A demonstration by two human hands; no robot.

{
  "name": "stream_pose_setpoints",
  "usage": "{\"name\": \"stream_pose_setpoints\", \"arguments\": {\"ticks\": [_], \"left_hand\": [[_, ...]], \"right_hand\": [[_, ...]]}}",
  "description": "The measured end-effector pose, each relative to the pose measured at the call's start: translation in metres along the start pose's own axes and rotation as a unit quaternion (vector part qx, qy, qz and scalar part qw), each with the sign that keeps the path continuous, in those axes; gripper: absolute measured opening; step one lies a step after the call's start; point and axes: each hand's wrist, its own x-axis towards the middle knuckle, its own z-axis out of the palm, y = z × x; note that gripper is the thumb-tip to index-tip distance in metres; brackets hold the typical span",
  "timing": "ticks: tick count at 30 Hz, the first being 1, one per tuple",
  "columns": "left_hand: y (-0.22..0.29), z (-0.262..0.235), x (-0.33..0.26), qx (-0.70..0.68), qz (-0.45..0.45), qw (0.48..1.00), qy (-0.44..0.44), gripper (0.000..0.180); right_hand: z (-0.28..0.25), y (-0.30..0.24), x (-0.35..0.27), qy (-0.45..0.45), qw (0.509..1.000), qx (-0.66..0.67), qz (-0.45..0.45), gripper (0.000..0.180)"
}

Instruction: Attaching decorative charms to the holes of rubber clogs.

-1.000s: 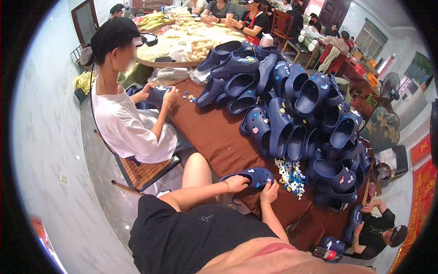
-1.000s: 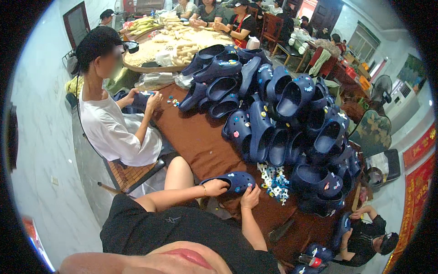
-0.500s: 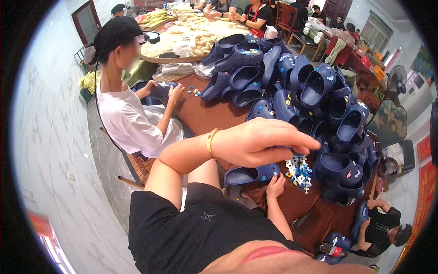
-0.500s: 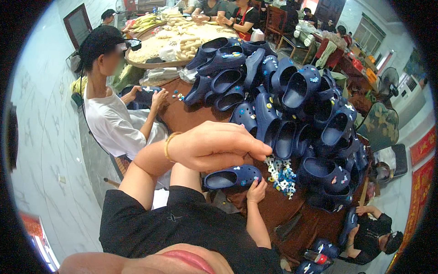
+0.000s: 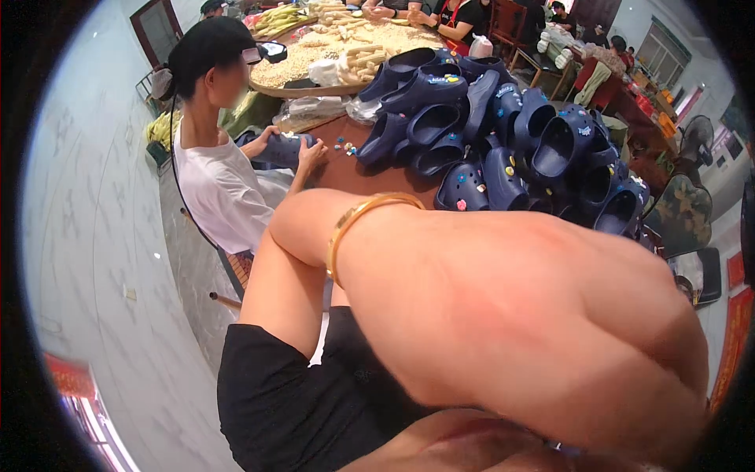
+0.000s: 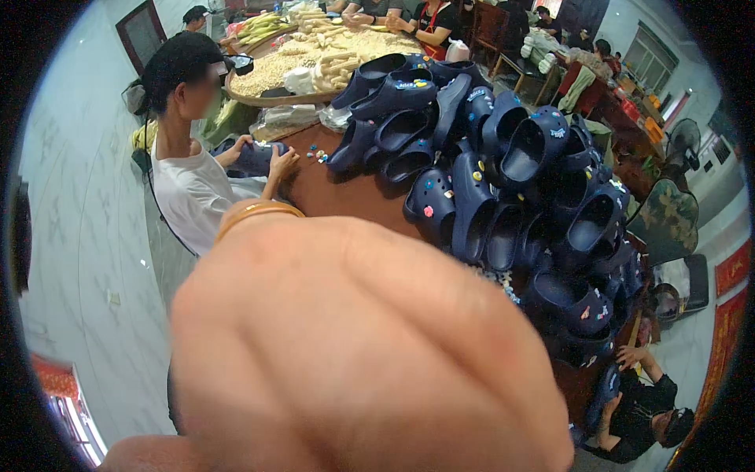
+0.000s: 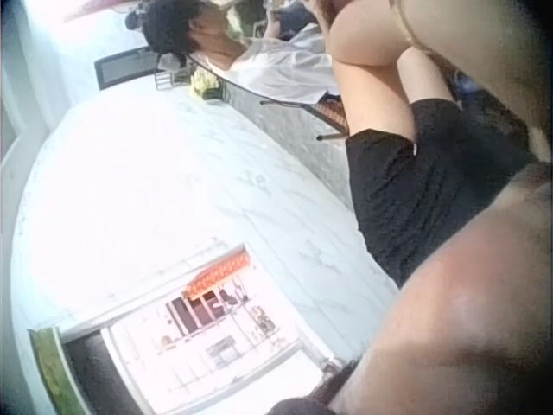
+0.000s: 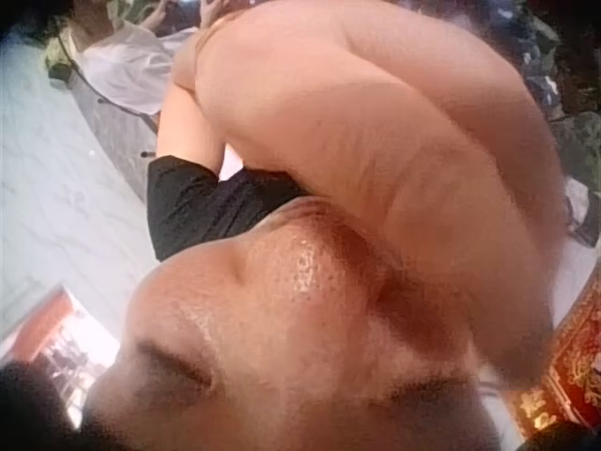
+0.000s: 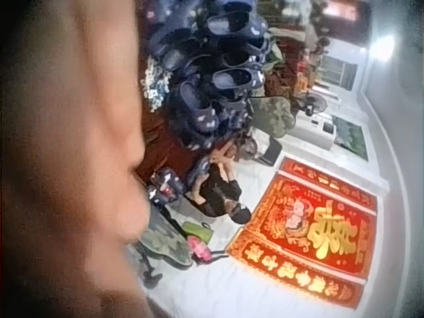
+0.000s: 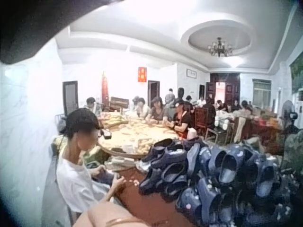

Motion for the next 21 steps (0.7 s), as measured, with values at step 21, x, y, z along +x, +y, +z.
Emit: {"name": "stream_pose_setpoints", "arguments": {"ticks": [21], "left_hand": [[0.030,-0.008,-0.007,0.091,0.273,0.958,0.004,0.036]], "right_hand": [[-0.023,-0.037,0.003,0.016,1.000,0.002,0.022,0.041]]}}
